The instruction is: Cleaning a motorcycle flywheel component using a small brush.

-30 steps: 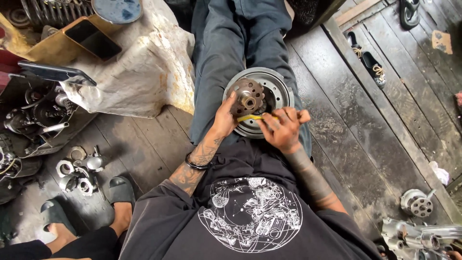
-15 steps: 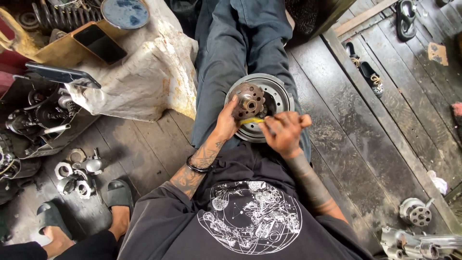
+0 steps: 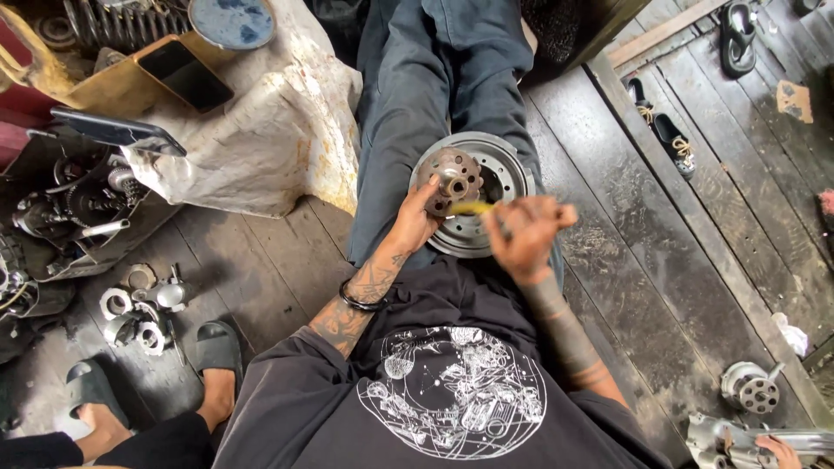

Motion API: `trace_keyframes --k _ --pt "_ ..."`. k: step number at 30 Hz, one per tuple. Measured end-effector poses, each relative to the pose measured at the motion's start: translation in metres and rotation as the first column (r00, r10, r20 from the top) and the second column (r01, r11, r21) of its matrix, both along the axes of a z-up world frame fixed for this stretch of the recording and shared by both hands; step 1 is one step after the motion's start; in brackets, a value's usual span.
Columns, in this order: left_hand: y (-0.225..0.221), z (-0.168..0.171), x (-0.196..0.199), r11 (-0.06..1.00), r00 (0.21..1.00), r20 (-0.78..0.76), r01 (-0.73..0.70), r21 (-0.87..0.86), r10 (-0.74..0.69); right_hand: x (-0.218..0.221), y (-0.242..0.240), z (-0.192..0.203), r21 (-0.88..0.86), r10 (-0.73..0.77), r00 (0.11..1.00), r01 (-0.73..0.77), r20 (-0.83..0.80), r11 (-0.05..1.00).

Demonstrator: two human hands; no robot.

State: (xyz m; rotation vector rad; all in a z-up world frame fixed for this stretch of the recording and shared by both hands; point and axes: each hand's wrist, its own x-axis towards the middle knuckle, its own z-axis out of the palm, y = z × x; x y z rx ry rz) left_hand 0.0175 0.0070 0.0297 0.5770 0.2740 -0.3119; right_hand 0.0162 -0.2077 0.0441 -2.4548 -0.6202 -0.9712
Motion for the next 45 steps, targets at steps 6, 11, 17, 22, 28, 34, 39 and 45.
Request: trace_keyframes --k 6,11,17,22,28,34,39,45 --pt "-0.001 0.025 -0.008 0.998 0.999 -0.049 -0.003 0.07 0.006 0.007 -0.008 -0.012 0.07 -0.021 0.999 0.023 -0.03 0.997" --pt "-0.006 0.057 -0.004 0.992 0.989 -0.131 -0.055 0.115 0.07 -0.014 0.013 0.002 0.023 0.12 0.992 -0.119 -0.028 0.993" --pt "-0.005 0.0 -0.005 0.995 0.993 -0.075 -0.093 0.039 0.096 -0.014 0.014 0.026 -0.004 0.073 0.997 -0.073 0.009 0.997" --pt "-0.003 -0.005 -0.007 0.998 0.998 -0.043 -0.053 0.024 0.054 0.006 -0.01 -0.016 0.019 0.014 0.999 -0.015 0.038 1.0" --pt "0.002 -0.021 -0.004 1.0 1.0 -0.007 -0.02 0.012 0.02 -0.001 -0.004 0.007 0.068 0.11 0.994 -0.11 0.006 0.992" --pt "0.012 -0.122 -0.002 0.984 0.999 -0.039 -0.014 -0.179 0.007 -0.008 0.006 0.016 0.032 0.08 0.996 -0.081 0.042 0.996" --pt "0.012 -0.086 -0.003 0.991 1.0 -0.013 -0.015 -0.136 0.013 0.002 -0.006 0.003 0.086 0.01 0.999 -0.014 0.042 0.996" --pt "0.012 -0.153 -0.009 0.992 0.99 -0.108 -0.099 -0.079 0.091 -0.003 -0.002 0.019 0.16 0.03 1.0 -0.028 -0.005 0.987"
